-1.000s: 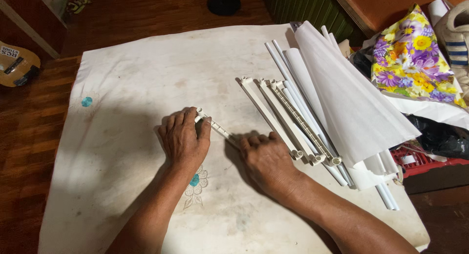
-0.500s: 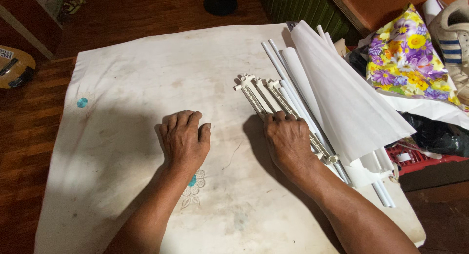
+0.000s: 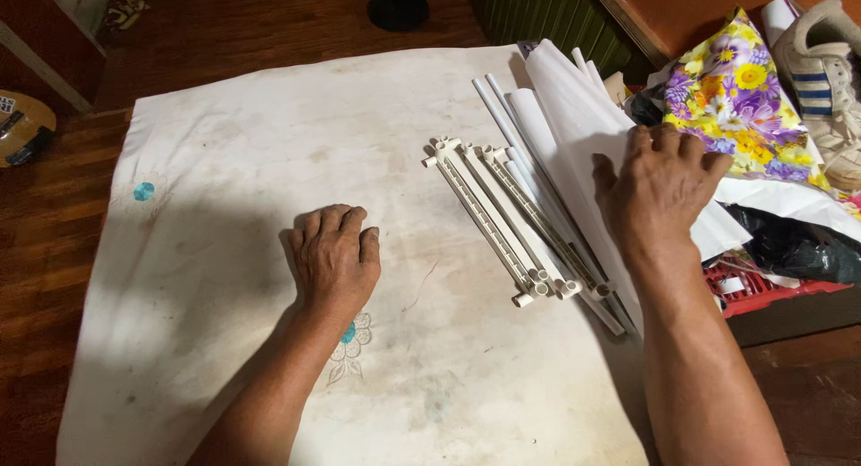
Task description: The person inserts white plastic rods into sleeves on white fabric panels laid on a table. They handle multiple panels one at a time, inserting rods along the edges and setting each completed panel aside.
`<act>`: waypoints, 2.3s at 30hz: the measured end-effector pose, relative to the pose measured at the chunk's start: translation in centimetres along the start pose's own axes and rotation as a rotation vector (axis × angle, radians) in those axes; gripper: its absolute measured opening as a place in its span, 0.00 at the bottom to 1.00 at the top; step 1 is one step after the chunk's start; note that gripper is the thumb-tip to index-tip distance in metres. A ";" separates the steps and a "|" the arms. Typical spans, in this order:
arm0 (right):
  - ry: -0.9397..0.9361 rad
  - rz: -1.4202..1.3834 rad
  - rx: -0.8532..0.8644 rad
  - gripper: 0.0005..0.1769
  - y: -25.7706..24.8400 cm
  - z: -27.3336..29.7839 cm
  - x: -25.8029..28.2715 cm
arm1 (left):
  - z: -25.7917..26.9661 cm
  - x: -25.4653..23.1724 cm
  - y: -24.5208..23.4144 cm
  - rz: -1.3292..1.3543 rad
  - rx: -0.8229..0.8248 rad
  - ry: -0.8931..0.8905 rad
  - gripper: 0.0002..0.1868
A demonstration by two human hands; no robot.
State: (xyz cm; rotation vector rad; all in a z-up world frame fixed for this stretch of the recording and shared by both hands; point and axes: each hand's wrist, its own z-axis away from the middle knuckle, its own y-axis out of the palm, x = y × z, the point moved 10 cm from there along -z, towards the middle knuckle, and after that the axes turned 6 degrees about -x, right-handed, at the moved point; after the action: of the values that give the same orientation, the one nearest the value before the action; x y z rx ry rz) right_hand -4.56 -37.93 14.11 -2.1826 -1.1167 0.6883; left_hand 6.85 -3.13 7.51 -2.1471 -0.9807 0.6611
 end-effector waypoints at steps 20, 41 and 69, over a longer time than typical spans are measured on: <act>0.049 -0.012 -0.001 0.12 2.6 0.8 -2.8 | -0.1 -0.4 -0.6 0.020 -0.016 0.008 0.16; -0.642 -0.472 -0.030 0.25 -11.8 9.5 21.5 | 0.3 4.1 0.4 0.484 0.136 -0.560 0.21; -0.824 -0.492 0.223 0.19 -9.6 13.9 25.0 | 1.0 5.3 -1.4 0.750 -0.102 -0.837 0.24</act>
State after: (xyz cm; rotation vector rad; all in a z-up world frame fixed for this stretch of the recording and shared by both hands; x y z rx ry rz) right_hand -6.12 -8.68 6.71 -1.3381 -1.7815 1.4424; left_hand 8.68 2.13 7.01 -2.3339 -0.5369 2.0132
